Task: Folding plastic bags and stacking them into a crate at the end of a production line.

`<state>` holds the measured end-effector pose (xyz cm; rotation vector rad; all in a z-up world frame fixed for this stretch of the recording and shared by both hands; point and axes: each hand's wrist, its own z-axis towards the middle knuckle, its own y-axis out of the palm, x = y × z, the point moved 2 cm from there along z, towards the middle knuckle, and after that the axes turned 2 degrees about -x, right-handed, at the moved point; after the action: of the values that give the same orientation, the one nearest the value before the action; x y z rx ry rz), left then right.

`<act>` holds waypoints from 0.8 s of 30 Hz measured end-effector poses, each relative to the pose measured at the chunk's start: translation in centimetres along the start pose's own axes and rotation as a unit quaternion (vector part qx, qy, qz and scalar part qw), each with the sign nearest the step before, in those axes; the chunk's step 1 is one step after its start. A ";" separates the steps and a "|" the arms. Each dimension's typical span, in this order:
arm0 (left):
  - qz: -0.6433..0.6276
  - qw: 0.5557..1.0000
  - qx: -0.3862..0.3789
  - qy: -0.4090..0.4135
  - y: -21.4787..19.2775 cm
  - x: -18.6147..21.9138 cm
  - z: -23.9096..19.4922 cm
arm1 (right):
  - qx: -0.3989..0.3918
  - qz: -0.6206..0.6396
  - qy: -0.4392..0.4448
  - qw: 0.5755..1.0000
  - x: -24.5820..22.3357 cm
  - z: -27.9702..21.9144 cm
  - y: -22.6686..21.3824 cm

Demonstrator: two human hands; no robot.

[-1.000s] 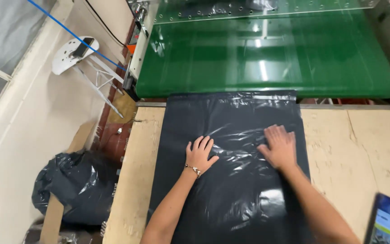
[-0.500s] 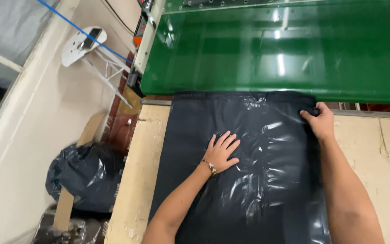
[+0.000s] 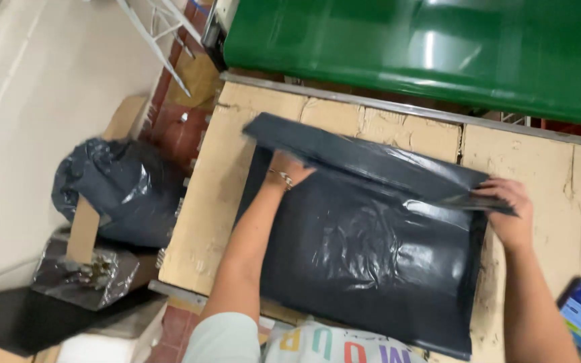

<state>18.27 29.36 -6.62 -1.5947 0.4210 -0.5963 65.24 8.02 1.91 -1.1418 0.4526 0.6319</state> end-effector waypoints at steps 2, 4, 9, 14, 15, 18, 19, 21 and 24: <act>0.010 1.000 0.000 -0.027 0.7 -2.5 -1.5 | -0.003 -0.009 0.007 1.000 0.5 -2.1 1.4; 0.057 0.994 -0.003 -0.088 1.3 -5.8 -3.1 | 0.007 -0.058 0.025 0.998 1.8 -3.9 2.8; 0.134 0.975 -0.004 -0.176 2.6 -12.5 -7.9 | -0.056 -0.138 0.069 0.986 3.3 -4.5 1.8; -0.030 0.957 0.129 -0.258 -3.9 -10.9 -7.6 | -0.027 -0.313 0.024 0.949 6.7 -2.3 1.3; -0.039 0.969 0.208 -0.130 -5.2 -8.8 -5.5 | -0.033 -0.260 -0.029 0.965 5.2 -0.3 2.3; 0.001 0.984 0.176 0.013 -5.0 -4.6 0.2 | -0.083 -0.253 -0.033 0.963 3.2 3.3 5.5; 0.049 0.996 0.069 0.021 -4.1 -3.5 2.1 | -0.130 -0.299 0.015 0.945 3.0 4.2 6.7; 0.088 0.996 0.005 -0.017 -4.2 -3.9 3.4 | -0.139 -0.321 0.018 0.937 4.8 4.4 6.5; 0.141 0.987 -0.058 -0.055 -3.1 -5.7 4.8 | -0.153 -0.321 0.010 0.935 6.7 5.2 5.6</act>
<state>16.38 36.87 -4.53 -1.6334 0.5957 -0.2701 66.54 15.99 -4.27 -1.4960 -0.0241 0.1143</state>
